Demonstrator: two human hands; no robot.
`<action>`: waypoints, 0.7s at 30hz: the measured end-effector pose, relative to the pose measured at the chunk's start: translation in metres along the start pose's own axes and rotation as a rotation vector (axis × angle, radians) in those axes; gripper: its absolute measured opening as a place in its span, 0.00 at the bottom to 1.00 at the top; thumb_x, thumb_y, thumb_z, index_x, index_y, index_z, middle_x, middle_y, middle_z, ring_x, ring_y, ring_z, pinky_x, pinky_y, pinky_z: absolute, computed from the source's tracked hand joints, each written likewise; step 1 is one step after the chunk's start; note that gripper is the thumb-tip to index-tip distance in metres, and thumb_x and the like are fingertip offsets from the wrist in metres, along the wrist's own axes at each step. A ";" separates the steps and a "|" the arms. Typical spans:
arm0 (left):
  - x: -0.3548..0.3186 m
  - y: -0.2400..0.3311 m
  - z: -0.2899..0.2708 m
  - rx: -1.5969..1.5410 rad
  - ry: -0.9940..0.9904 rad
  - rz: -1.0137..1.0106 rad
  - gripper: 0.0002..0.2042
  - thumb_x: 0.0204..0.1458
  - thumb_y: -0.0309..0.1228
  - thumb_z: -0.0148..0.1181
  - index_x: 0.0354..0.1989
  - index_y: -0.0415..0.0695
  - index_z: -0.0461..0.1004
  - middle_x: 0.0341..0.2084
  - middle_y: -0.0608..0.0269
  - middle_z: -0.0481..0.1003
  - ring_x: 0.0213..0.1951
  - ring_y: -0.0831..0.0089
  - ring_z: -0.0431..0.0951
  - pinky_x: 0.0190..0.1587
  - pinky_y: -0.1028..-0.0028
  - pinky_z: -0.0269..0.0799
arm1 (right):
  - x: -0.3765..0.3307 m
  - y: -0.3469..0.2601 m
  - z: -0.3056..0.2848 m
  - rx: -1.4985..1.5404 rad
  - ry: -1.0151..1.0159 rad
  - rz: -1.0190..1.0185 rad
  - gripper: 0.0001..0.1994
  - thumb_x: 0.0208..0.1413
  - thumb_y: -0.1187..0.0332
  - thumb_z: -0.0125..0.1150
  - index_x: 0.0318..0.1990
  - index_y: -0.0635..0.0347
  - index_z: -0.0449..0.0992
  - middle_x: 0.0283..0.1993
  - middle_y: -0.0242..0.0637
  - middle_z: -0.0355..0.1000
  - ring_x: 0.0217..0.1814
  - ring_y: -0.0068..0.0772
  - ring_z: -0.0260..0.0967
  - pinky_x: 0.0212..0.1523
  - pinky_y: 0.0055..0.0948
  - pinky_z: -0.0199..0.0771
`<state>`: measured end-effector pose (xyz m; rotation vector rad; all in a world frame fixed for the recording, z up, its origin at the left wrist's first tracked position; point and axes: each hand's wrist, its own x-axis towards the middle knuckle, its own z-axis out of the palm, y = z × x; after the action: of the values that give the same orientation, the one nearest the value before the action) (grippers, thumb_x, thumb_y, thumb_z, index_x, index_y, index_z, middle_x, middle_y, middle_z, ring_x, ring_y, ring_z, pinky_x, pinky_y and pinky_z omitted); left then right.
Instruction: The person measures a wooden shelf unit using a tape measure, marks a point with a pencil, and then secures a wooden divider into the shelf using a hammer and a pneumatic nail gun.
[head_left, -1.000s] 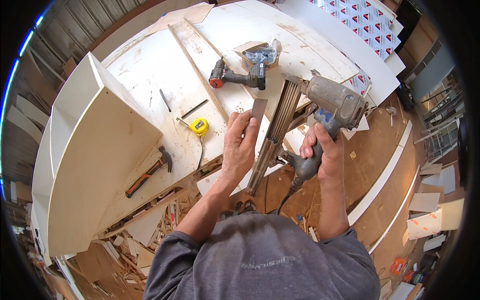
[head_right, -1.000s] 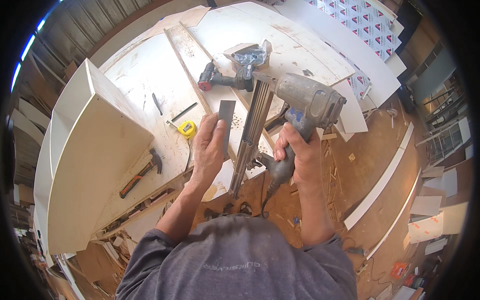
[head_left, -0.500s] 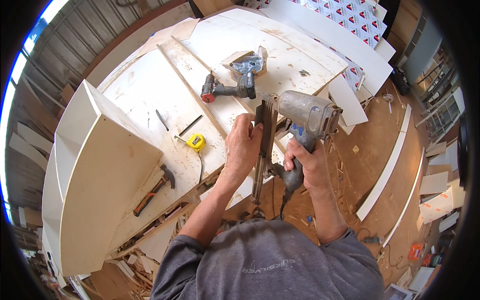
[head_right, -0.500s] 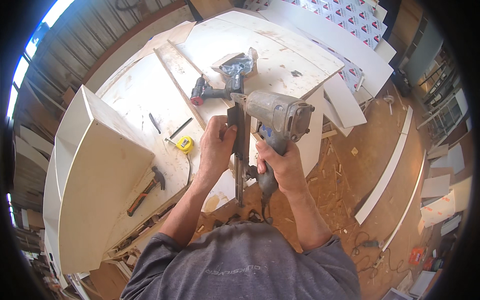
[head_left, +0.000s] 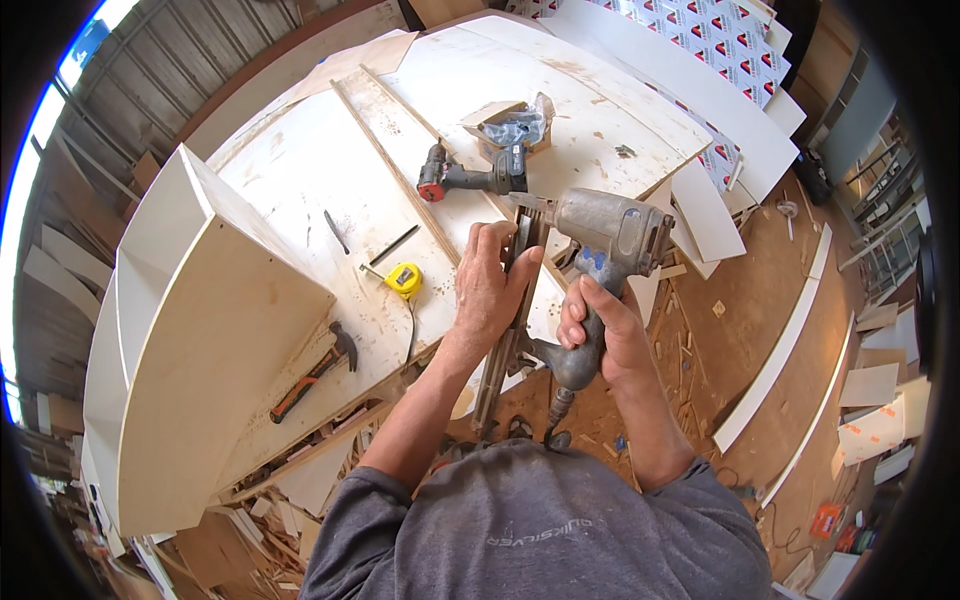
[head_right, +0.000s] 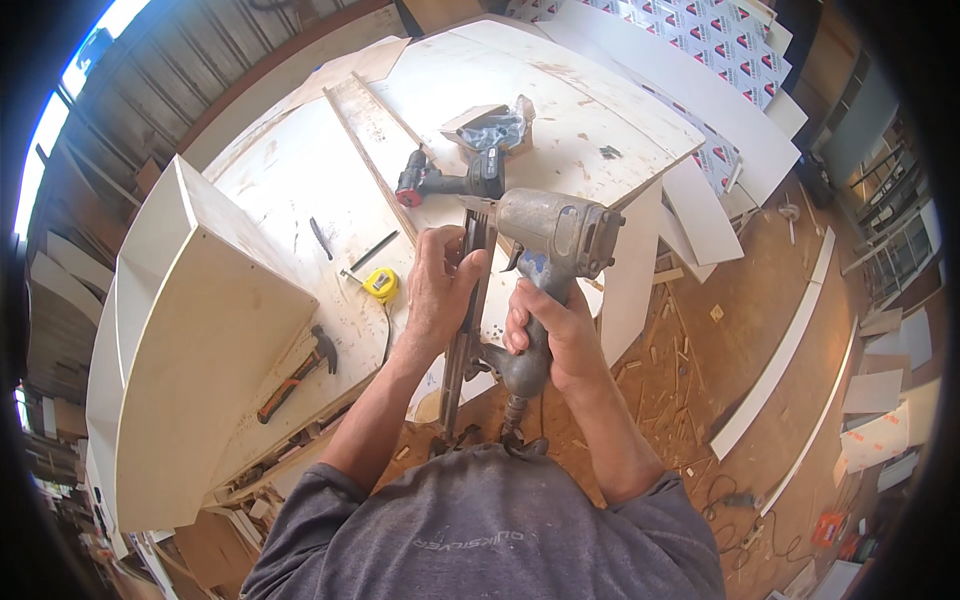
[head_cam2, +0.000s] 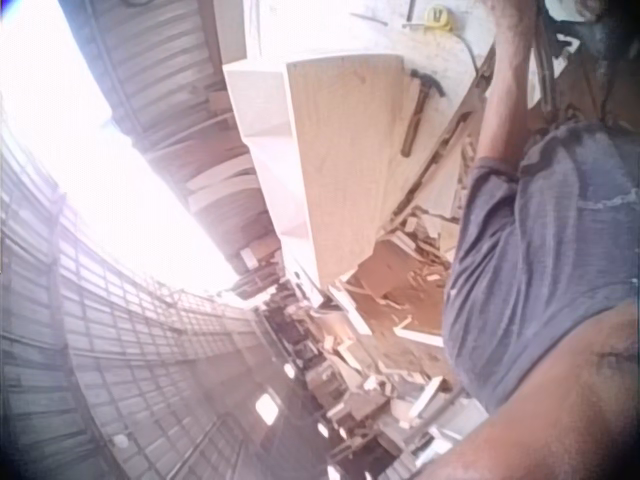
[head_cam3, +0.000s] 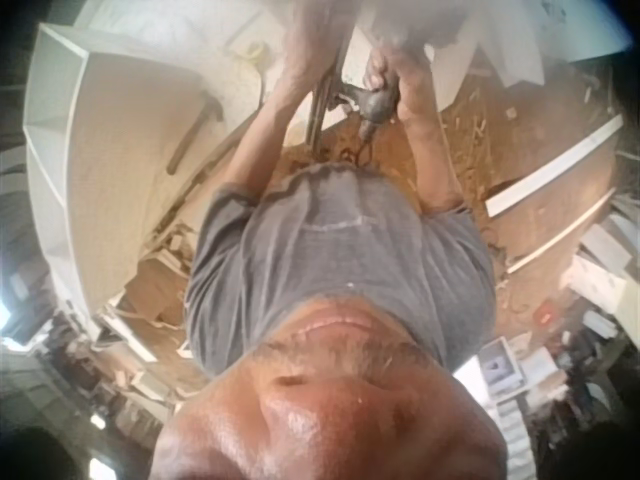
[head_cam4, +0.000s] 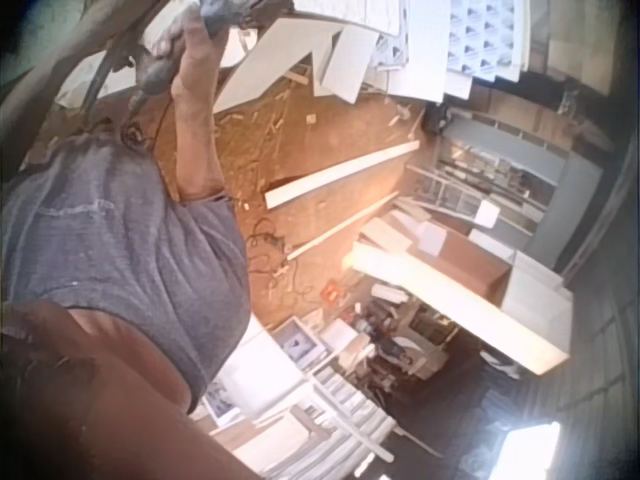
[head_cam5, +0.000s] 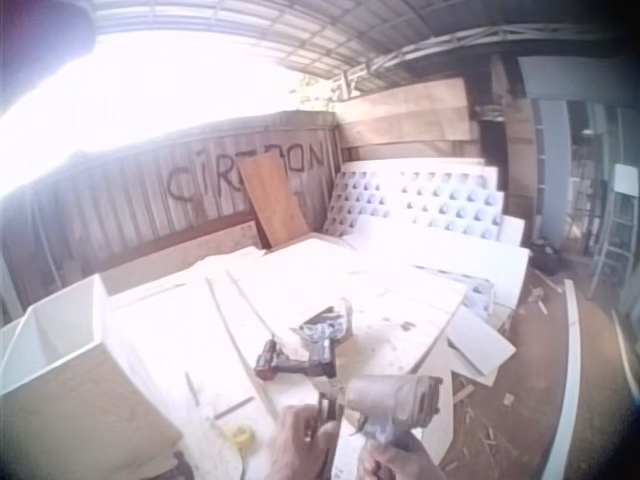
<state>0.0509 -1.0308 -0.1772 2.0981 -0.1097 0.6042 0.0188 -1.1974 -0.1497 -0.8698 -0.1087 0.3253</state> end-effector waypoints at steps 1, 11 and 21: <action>0.000 0.000 0.007 -0.005 0.010 -0.022 0.18 0.55 0.35 0.61 0.50 0.41 0.65 0.32 0.53 0.73 0.32 0.64 0.75 0.35 0.65 0.70 | 0.004 0.004 -0.003 0.069 -0.008 0.025 0.13 0.59 0.61 0.60 0.28 0.58 0.66 0.22 0.30 0.63 0.19 0.23 0.63 0.22 0.28 0.66; -0.009 -0.029 -0.010 -0.201 -0.495 -0.516 0.19 0.60 0.41 0.52 0.49 0.36 0.68 0.30 0.56 0.73 0.33 0.72 0.72 0.36 0.69 0.68 | 0.014 0.049 -0.047 0.378 0.119 0.176 0.18 0.61 0.53 0.56 0.25 0.54 0.65 0.20 0.26 0.58 0.19 0.21 0.58 0.23 0.25 0.62; -0.011 -0.042 -0.010 -0.041 -0.605 -0.632 0.22 0.61 0.45 0.49 0.40 0.33 0.73 0.24 0.61 0.72 0.29 0.75 0.71 0.33 0.71 0.66 | 0.010 0.069 -0.051 0.464 0.115 0.201 0.15 0.64 0.55 0.53 0.44 0.58 0.66 0.22 0.25 0.59 0.18 0.17 0.57 0.21 0.21 0.62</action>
<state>0.0507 -1.0006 -0.2096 2.0558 0.1969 -0.4092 0.0235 -1.1902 -0.2360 -0.4365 0.1584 0.4656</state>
